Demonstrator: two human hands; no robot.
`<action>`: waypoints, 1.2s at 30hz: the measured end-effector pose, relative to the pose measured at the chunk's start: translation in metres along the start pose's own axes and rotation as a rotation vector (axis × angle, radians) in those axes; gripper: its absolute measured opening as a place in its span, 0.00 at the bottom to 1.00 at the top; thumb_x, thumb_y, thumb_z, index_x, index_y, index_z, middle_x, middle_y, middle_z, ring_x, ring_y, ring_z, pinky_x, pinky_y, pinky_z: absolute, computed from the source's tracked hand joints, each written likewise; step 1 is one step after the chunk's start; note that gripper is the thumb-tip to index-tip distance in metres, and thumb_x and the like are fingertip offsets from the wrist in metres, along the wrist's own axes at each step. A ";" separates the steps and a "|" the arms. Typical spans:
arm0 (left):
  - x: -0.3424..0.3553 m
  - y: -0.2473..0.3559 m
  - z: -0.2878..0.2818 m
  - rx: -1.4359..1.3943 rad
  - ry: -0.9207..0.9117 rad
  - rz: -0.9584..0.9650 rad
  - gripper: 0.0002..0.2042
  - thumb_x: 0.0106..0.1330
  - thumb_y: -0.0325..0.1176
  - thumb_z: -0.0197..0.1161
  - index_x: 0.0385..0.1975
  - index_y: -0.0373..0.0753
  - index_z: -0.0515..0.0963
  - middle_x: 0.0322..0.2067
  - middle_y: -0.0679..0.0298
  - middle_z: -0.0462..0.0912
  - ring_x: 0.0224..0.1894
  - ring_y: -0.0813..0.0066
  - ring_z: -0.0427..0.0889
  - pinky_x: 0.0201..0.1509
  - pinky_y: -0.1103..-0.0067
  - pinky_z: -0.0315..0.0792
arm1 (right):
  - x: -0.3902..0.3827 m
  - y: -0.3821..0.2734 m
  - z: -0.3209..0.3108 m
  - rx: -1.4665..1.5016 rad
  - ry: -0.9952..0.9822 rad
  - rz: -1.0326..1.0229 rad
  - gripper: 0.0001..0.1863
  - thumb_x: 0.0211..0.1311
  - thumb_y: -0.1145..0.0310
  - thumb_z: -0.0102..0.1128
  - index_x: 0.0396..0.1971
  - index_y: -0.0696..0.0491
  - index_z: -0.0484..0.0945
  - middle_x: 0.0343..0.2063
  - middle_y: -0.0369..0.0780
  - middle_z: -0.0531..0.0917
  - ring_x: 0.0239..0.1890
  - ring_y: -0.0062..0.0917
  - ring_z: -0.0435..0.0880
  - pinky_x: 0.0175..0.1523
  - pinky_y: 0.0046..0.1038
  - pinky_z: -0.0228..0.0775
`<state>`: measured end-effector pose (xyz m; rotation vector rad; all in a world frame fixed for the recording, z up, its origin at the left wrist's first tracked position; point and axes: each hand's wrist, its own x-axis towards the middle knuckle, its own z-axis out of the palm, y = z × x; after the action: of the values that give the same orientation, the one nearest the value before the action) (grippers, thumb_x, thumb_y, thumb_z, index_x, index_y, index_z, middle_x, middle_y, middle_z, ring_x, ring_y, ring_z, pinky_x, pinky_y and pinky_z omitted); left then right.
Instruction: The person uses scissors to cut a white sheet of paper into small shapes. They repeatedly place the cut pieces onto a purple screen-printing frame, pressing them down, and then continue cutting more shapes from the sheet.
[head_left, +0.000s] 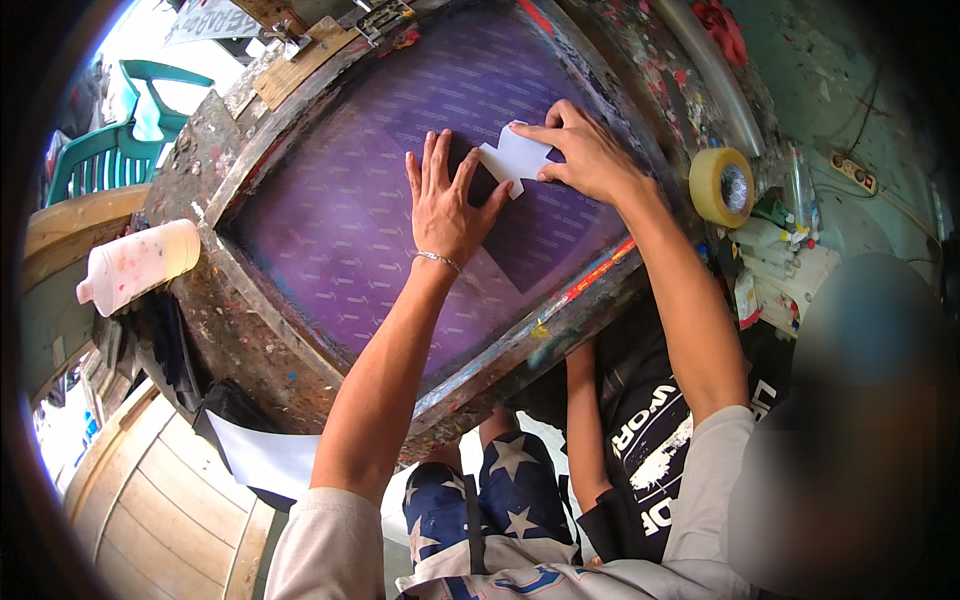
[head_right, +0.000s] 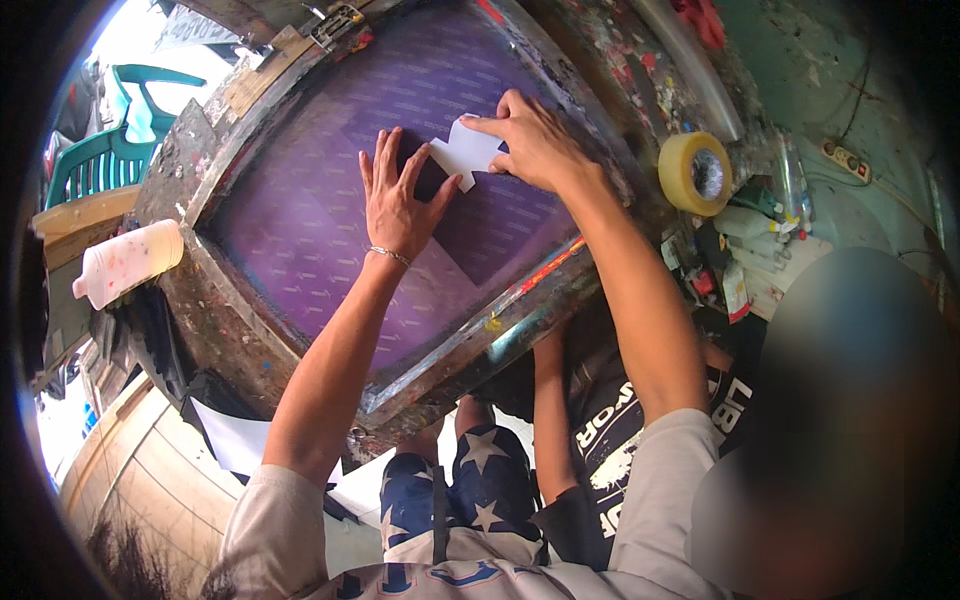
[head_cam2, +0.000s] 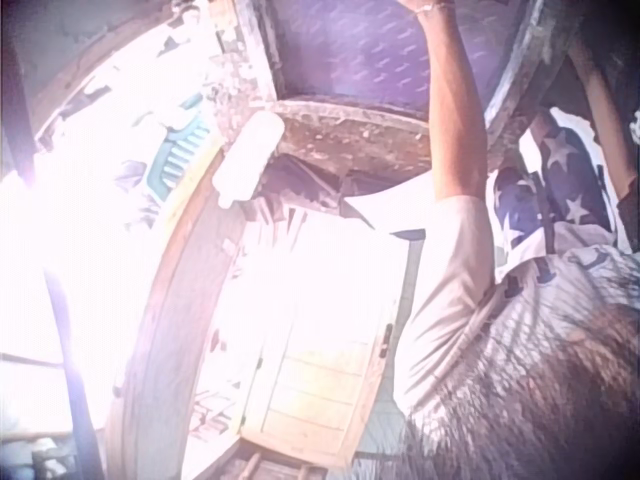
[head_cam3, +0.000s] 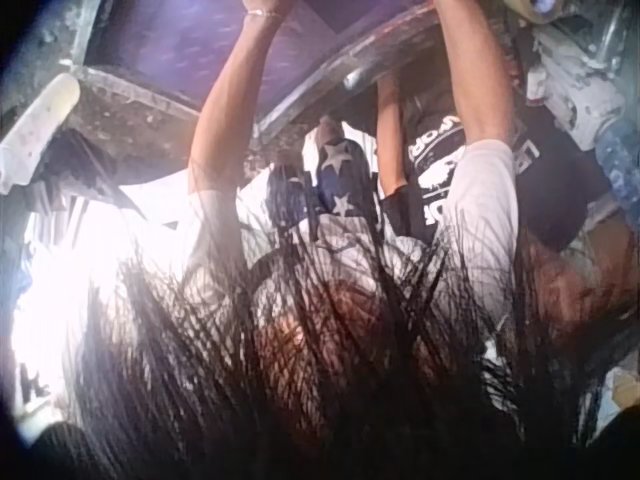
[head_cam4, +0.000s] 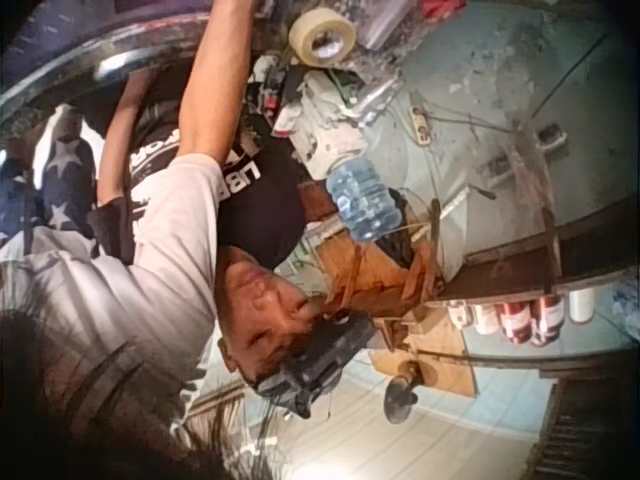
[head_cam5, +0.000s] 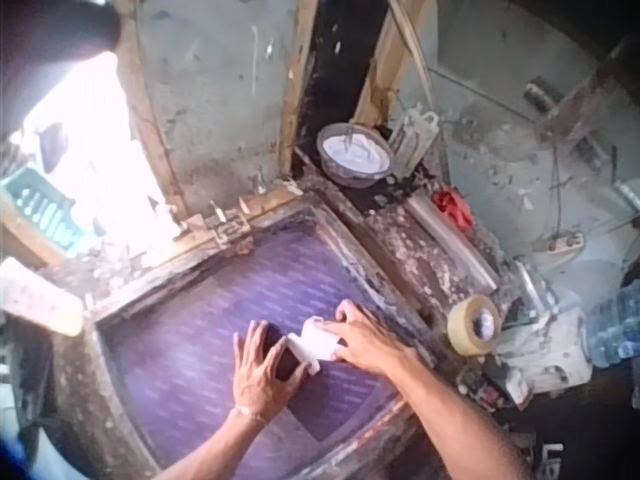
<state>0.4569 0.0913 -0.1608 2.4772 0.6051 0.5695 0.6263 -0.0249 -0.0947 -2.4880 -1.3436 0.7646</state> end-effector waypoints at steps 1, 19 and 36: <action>0.000 -0.002 0.001 -0.007 0.012 0.007 0.26 0.54 0.46 0.71 0.51 0.43 0.75 0.64 0.51 0.62 0.70 0.54 0.57 0.73 0.58 0.44 | 0.000 -0.002 -0.001 0.006 -0.006 0.010 0.35 0.46 0.68 0.73 0.58 0.31 0.74 0.49 0.41 0.70 0.54 0.35 0.71 0.62 0.35 0.65; 0.002 0.002 -0.003 -0.024 0.028 -0.083 0.31 0.53 0.47 0.71 0.57 0.44 0.71 0.62 0.55 0.65 0.69 0.55 0.58 0.73 0.58 0.47 | 0.001 0.002 -0.003 0.060 -0.023 -0.001 0.37 0.46 0.68 0.73 0.59 0.29 0.72 0.47 0.39 0.70 0.52 0.34 0.71 0.59 0.34 0.66; -0.001 -0.007 0.000 -0.038 0.046 0.007 0.22 0.54 0.19 0.55 0.45 0.52 0.82 0.61 0.57 0.67 0.69 0.55 0.58 0.73 0.57 0.48 | 0.002 0.007 0.001 0.025 0.015 -0.041 0.38 0.45 0.68 0.73 0.60 0.31 0.72 0.44 0.38 0.69 0.47 0.31 0.72 0.55 0.32 0.66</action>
<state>0.4545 0.0956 -0.1651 2.4379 0.5979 0.6359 0.6315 -0.0273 -0.0992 -2.4343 -1.3669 0.7483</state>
